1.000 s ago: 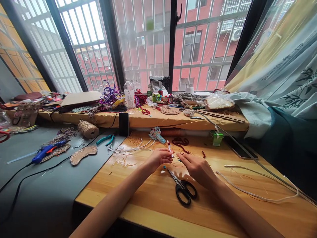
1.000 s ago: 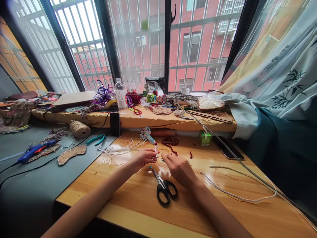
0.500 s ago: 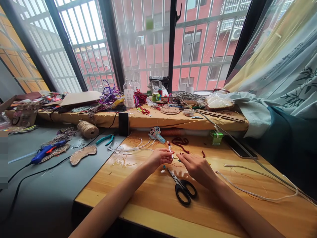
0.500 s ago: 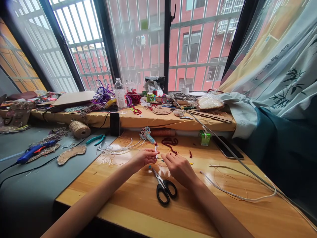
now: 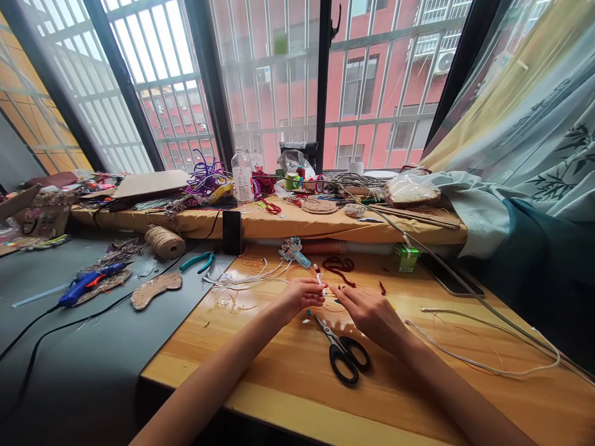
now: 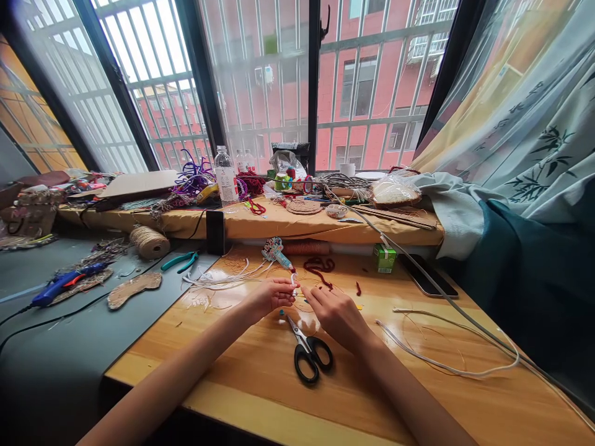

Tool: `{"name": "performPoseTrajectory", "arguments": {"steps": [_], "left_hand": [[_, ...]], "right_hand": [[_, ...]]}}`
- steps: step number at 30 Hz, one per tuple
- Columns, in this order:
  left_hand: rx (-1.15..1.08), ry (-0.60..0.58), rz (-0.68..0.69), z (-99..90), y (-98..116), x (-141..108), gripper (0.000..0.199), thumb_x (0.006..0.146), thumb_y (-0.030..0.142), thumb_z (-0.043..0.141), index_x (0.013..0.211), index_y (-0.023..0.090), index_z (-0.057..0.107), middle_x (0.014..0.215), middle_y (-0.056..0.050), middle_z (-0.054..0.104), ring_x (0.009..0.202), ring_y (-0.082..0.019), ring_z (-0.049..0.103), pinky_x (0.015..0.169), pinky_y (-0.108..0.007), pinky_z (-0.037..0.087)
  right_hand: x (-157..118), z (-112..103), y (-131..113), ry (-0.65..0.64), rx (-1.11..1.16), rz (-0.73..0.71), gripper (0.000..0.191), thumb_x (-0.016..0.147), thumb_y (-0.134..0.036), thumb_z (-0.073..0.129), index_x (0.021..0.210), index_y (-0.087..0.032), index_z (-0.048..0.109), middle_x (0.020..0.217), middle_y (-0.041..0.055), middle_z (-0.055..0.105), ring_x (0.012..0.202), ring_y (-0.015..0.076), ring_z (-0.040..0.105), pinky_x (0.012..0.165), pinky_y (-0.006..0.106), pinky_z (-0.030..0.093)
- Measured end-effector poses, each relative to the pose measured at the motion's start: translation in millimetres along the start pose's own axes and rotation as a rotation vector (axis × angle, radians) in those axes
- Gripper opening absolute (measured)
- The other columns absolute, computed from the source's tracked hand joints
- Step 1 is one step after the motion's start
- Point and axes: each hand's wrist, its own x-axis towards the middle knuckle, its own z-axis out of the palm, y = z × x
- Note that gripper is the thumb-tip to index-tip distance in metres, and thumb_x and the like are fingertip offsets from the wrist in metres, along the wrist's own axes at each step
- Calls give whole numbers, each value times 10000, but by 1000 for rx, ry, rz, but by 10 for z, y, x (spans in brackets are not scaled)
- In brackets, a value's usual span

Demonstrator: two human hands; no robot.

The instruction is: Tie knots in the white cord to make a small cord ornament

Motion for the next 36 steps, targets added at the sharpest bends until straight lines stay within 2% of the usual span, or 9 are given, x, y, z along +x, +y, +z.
{"name": "performPoseTrajectory", "arguments": {"steps": [10, 16, 23, 31, 36], "left_hand": [[88, 5, 13, 50, -1, -26, 284, 530, 262, 723, 722, 90, 604, 600, -18, 563, 541, -75, 528, 567, -196, 417], [219, 48, 137, 89, 2, -46, 291, 564, 358, 681, 664, 102, 584, 600, -17, 541, 563, -81, 488, 555, -200, 383], [353, 88, 256, 146, 21, -75, 203, 608, 315, 631, 632, 118, 590, 616, -4, 517, 605, -86, 453, 545, -189, 347], [352, 29, 333, 166, 21, -72, 177, 607, 290, 632, 622, 115, 607, 649, -26, 573, 621, -101, 469, 598, -212, 365], [320, -42, 287, 132, 14, -59, 216, 597, 252, 637, 766, 119, 659, 740, -49, 619, 704, -130, 505, 675, -248, 380]], "right_hand": [[6, -18, -2, -27, 67, 56, 246, 820, -72, 353, 908, -138, 573, 784, 65, 606, 728, 137, 549, 620, 242, 350], [27, -39, -17, -112, 126, 109, 221, 774, -40, 399, 859, -154, 569, 776, 47, 592, 718, 141, 534, 622, 241, 328], [26, -25, -27, -187, 176, 201, 229, 758, -31, 408, 840, -169, 571, 812, 33, 587, 719, 135, 525, 588, 228, 304], [32, -37, -27, -204, 178, 426, 228, 792, -106, 404, 858, -223, 589, 803, -16, 597, 617, 104, 525, 463, 237, 224], [28, -46, -16, -246, 111, 480, 266, 785, -107, 396, 924, -220, 593, 834, -8, 601, 586, 96, 506, 475, 237, 227]]}}
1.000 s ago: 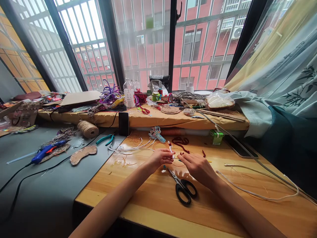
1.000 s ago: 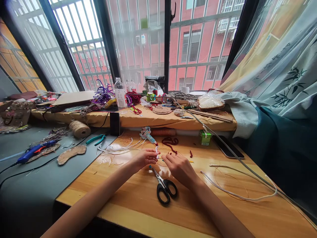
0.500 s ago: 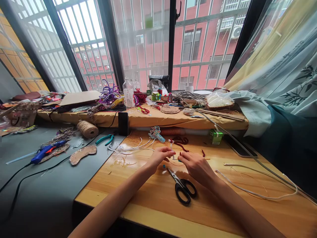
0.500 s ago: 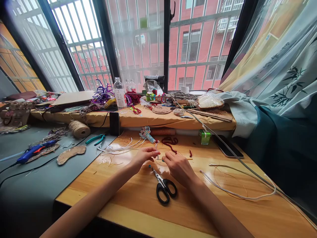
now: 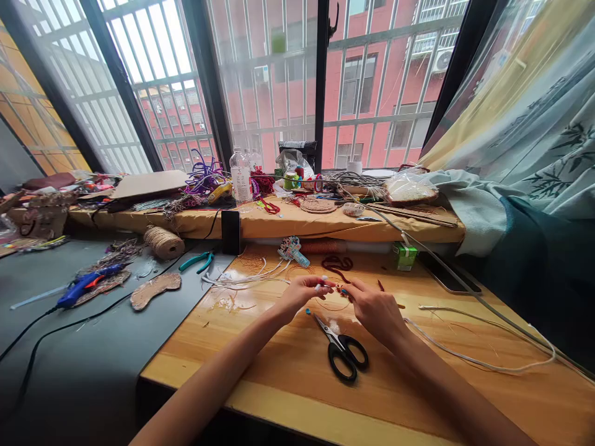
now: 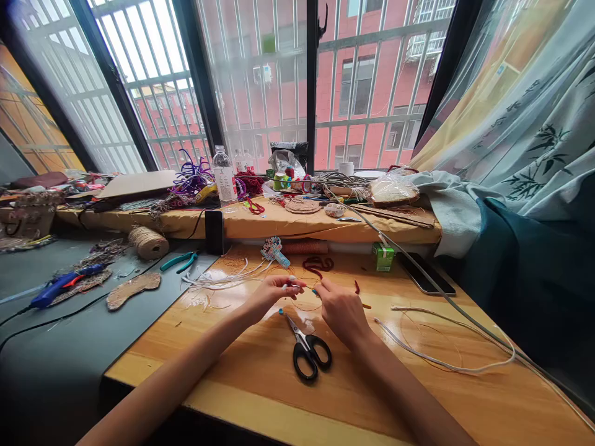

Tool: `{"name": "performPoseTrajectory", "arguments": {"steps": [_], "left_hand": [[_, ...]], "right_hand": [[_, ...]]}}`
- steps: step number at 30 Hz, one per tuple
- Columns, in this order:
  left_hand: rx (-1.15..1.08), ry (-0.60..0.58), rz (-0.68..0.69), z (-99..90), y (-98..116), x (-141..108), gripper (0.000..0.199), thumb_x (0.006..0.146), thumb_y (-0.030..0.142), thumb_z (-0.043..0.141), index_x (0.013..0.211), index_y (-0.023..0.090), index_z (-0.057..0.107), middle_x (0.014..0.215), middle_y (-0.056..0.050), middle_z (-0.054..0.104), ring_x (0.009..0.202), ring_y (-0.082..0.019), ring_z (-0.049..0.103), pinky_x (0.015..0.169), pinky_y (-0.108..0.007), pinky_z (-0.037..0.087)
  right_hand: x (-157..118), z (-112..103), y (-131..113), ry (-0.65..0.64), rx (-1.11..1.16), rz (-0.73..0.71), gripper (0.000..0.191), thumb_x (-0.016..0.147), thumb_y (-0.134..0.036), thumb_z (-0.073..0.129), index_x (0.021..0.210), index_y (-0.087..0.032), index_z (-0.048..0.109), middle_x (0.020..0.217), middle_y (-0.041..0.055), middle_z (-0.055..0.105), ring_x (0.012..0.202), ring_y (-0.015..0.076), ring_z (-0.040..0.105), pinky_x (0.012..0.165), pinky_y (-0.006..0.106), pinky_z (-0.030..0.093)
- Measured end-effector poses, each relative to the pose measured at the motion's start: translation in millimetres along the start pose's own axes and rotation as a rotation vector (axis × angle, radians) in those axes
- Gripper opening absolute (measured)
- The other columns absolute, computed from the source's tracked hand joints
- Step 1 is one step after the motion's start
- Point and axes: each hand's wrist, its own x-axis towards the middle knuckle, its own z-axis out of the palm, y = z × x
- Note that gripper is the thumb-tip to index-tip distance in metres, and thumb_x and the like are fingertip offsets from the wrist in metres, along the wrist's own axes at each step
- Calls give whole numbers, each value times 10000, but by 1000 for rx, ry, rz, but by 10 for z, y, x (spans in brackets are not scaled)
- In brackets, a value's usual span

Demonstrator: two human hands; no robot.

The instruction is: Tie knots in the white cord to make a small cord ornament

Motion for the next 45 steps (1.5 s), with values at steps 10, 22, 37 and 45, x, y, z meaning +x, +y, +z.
{"name": "performPoseTrajectory", "arguments": {"steps": [10, 22, 37, 45], "left_hand": [[-138, -25, -65, -33, -69, 39, 272, 621, 338, 633, 727, 88, 645, 695, -72, 612, 660, -127, 529, 669, -266, 392], [32, -61, -39, -26, -94, 30, 283, 590, 276, 671, 822, 129, 603, 637, -3, 570, 619, -107, 524, 647, -243, 393], [444, 35, 248, -21, -51, 2, 137, 679, 250, 593, 752, 159, 665, 717, -42, 622, 699, -140, 532, 677, -249, 393], [55, 34, 57, 0, -80, 26, 198, 629, 265, 623, 772, 128, 619, 696, -18, 593, 645, -104, 498, 652, -236, 383]], "right_hand": [[-4, 2, 17, 46, -65, -84, 281, 769, -59, 393, 911, -184, 600, 803, 17, 597, 664, 115, 503, 530, 241, 240], [-2, -25, -37, -24, 159, 32, 243, 821, -152, 366, 888, -216, 590, 840, 9, 580, 641, 112, 523, 490, 225, 251], [49, -121, 69, -85, 208, -144, 272, 787, -94, 380, 917, -213, 587, 841, 12, 600, 629, 111, 534, 486, 209, 269], [29, -115, 90, -57, 62, -234, 296, 813, -103, 359, 980, -217, 575, 866, 27, 607, 631, 101, 536, 498, 208, 280]]}}
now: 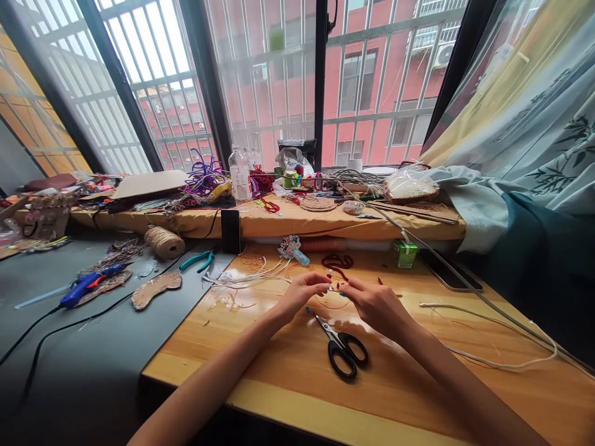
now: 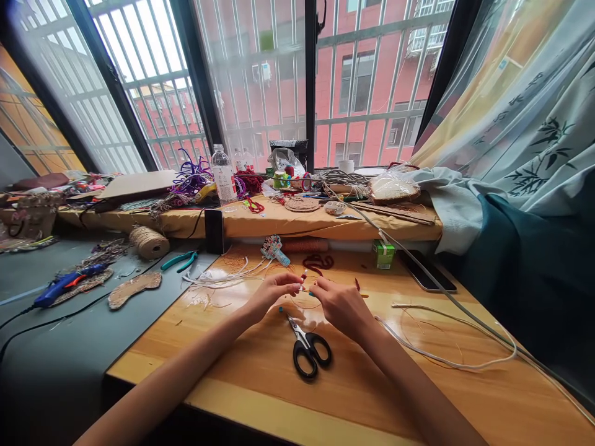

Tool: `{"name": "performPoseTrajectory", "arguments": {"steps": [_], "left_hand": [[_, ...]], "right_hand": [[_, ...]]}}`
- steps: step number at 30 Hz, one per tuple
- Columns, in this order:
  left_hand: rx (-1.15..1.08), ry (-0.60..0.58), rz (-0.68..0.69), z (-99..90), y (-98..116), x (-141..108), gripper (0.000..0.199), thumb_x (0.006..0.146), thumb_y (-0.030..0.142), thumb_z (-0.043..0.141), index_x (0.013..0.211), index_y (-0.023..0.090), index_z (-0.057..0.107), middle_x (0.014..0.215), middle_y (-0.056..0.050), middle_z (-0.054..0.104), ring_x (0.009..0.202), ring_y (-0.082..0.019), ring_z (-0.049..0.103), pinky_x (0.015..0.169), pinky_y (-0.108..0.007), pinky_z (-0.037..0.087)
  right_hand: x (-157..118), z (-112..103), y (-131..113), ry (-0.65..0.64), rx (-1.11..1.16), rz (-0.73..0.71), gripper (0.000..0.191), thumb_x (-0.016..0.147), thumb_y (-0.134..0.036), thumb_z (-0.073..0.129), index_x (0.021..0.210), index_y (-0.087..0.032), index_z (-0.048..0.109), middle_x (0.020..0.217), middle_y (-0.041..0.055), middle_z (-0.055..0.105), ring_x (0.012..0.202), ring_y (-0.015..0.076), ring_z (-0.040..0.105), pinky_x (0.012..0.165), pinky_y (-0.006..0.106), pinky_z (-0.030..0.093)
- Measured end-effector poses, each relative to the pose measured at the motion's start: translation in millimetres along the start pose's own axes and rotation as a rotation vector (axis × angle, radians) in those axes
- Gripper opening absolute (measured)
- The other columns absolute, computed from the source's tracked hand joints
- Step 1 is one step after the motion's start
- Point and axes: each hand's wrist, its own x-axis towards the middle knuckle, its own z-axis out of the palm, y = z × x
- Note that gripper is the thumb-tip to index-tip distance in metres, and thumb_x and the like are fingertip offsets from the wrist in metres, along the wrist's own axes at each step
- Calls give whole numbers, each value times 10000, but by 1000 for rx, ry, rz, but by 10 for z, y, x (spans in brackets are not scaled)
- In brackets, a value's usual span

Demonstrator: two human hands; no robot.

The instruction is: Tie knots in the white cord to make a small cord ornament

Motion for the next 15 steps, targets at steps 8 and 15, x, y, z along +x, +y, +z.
{"name": "performPoseTrajectory", "arguments": {"steps": [8, 15], "left_hand": [[-206, 81, -46, 50, -58, 3, 346, 499, 252, 728, 690, 144, 460, 650, 20, 553, 615, -88, 510, 653, -234, 376], [-335, 106, -114, 39, -63, 12, 351, 565, 304, 687, 791, 132, 481, 627, -26, 597, 612, -118, 546, 664, -265, 382]], "right_hand": [[3, -12, -16, -26, -19, -84, 300, 801, -61, 336, 928, -171, 584, 836, 57, 601, 697, 116, 544, 544, 200, 324], [1, 12, -13, -19, -38, -79, 310, 788, -44, 343, 935, -171, 586, 850, 70, 603, 718, 122, 544, 548, 193, 321]]}}
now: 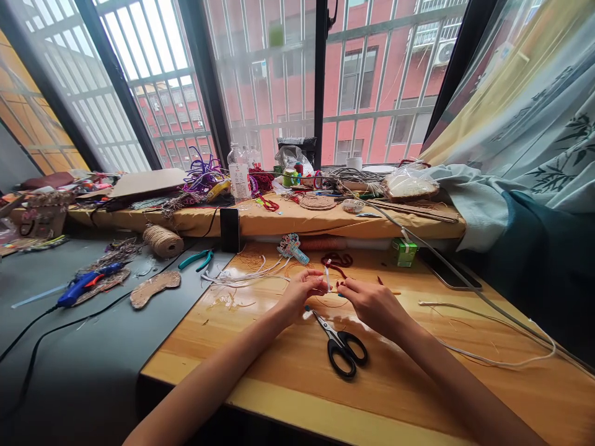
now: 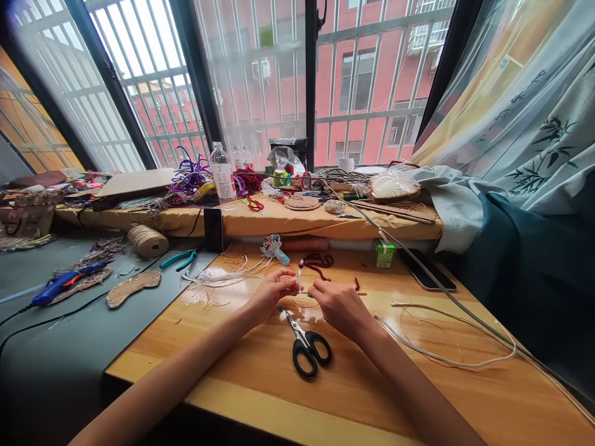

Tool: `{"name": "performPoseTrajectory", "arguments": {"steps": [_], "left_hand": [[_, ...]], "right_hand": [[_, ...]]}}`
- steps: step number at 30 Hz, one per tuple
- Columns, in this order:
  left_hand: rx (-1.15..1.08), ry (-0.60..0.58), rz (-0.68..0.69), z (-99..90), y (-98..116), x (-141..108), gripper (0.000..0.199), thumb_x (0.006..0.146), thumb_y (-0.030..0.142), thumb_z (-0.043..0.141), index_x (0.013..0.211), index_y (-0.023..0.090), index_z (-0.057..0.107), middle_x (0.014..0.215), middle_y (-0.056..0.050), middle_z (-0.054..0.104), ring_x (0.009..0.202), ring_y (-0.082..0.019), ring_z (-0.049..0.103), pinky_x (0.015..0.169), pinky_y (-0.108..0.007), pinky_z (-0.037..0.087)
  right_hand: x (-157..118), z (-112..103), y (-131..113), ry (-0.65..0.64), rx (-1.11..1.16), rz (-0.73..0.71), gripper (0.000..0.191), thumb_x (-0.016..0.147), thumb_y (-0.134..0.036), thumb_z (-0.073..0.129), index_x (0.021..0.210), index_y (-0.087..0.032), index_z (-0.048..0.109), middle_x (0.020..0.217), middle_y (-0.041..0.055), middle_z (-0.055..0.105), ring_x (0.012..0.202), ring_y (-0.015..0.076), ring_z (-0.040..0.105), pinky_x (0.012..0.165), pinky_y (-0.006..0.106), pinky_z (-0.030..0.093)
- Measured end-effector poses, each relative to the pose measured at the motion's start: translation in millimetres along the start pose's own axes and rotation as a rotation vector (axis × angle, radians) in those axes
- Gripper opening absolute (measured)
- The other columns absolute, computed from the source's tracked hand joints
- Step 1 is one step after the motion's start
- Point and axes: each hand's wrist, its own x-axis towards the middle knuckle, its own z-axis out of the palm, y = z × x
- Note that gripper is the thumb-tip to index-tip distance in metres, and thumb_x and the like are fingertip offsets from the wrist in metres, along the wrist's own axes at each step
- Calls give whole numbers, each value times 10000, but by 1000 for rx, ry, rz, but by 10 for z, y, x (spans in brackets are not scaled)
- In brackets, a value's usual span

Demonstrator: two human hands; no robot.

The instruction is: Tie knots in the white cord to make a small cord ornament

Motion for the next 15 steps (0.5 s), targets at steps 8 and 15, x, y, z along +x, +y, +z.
{"name": "performPoseTrajectory", "arguments": {"steps": [8, 15], "left_hand": [[81, -44, 18, -65, -64, 21, 286, 657, 299, 609, 890, 135, 585, 693, -21, 588, 678, -102, 513, 658, -219, 338], [280, -100, 89, -36, -20, -4, 266, 687, 392, 560, 685, 131, 613, 706, -25, 575, 691, -113, 473, 678, -223, 329]], "right_hand": [[4, 7, -2, 7, -38, 24, 294, 769, -38, 372, 924, -170, 584, 844, 45, 602, 699, 121, 543, 519, 215, 290], [-2, 36, -14, 29, -55, 24, 285, 786, -50, 357, 927, -164, 577, 841, 55, 597, 712, 123, 534, 538, 218, 297]]}}
